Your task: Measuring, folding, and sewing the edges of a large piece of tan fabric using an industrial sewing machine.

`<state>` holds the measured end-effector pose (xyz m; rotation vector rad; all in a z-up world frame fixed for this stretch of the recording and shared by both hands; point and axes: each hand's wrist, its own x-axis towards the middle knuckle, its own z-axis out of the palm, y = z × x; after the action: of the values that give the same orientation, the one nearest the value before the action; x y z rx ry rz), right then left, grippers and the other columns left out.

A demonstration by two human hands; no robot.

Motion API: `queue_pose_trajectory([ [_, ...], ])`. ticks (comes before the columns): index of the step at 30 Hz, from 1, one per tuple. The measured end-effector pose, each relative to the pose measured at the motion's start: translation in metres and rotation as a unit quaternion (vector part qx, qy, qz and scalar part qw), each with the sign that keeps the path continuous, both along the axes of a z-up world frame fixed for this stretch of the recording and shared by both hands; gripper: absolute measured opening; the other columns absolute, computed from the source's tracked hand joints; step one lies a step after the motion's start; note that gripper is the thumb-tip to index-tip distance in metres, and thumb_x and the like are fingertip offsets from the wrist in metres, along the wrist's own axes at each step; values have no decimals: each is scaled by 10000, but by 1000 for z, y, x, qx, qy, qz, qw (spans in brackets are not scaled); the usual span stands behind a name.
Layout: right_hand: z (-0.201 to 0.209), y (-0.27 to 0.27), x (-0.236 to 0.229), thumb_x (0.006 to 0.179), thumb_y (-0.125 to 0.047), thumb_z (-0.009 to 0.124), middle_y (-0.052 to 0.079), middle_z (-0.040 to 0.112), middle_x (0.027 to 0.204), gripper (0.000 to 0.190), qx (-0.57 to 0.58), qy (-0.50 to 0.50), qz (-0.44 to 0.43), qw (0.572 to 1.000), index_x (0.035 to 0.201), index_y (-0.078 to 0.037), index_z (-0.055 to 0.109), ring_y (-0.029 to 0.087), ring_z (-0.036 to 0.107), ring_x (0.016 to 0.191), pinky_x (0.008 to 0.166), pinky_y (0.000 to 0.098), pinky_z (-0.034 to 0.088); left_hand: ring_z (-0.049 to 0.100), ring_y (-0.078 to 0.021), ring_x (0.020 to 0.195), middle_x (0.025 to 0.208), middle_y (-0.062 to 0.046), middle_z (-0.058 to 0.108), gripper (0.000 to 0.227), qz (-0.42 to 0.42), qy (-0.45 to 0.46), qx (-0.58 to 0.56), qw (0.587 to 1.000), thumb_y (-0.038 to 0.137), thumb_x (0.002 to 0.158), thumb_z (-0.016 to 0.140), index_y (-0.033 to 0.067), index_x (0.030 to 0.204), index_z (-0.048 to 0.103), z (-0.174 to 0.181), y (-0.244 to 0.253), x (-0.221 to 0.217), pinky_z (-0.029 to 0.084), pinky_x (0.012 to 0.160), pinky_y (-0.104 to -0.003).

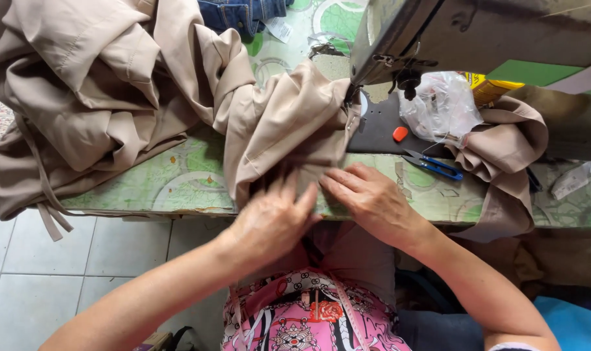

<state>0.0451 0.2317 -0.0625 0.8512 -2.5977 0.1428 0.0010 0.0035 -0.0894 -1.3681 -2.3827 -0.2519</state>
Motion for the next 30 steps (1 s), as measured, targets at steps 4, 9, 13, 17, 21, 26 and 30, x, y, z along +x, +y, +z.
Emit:
queue_pose_trajectory([
  [4,7,-7,1,1042,-48,503,95,673,1205,257,25,36,-22,999,1261,-72,634,294,628,1086,831,377,533,724,-293,944,1187,-208,671,545,-3,44,-17,999,483,935,583,169,1380,573,8,-11,-15,594,606,-357],
  [9,5,-8,21,1027,-19,487,65,671,1289,311,-47,-4,-22,999,1293,-82,637,272,645,1093,841,359,528,599,-400,1297,1284,-293,655,565,-46,52,26,997,483,1063,443,-11,1240,653,13,-13,21,527,994,-471],
  [13,27,-21,49,989,80,487,222,640,1341,338,-145,-106,-7,984,1310,56,590,376,611,1104,1006,462,509,516,-423,1378,1450,-286,549,603,-18,9,-3,1000,460,1056,500,-44,1386,539,9,-11,33,450,1113,-525],
  [17,-25,-27,96,997,-187,584,101,718,986,141,-213,-297,-109,924,1074,-89,650,280,697,860,796,380,536,371,-435,1489,1614,-223,390,778,-14,4,-27,1000,547,1020,562,-12,1540,413,1,-13,41,370,1184,-547],
  [21,-88,-26,110,1005,-584,461,152,714,1216,483,-49,-654,-238,717,1222,-181,617,401,667,1114,890,452,495,408,-414,1479,1571,-244,452,701,-46,-12,20,999,480,1039,594,-24,1507,459,9,-14,36,323,1212,-587],
  [26,-101,-28,122,994,-328,575,88,752,1033,229,-178,-557,-136,800,1124,-150,639,311,714,909,759,391,498,494,-397,1426,1476,-239,569,652,-56,-19,49,997,432,1041,604,-11,1500,469,14,-10,36,310,1218,-608],
  [30,-61,-29,111,994,-149,584,93,676,828,82,-236,-370,-105,892,932,-96,576,300,640,722,664,404,482,584,-469,1318,1311,-311,661,313,-164,-92,180,965,6,1030,494,-112,1289,623,30,-5,44,343,1208,-614],
])
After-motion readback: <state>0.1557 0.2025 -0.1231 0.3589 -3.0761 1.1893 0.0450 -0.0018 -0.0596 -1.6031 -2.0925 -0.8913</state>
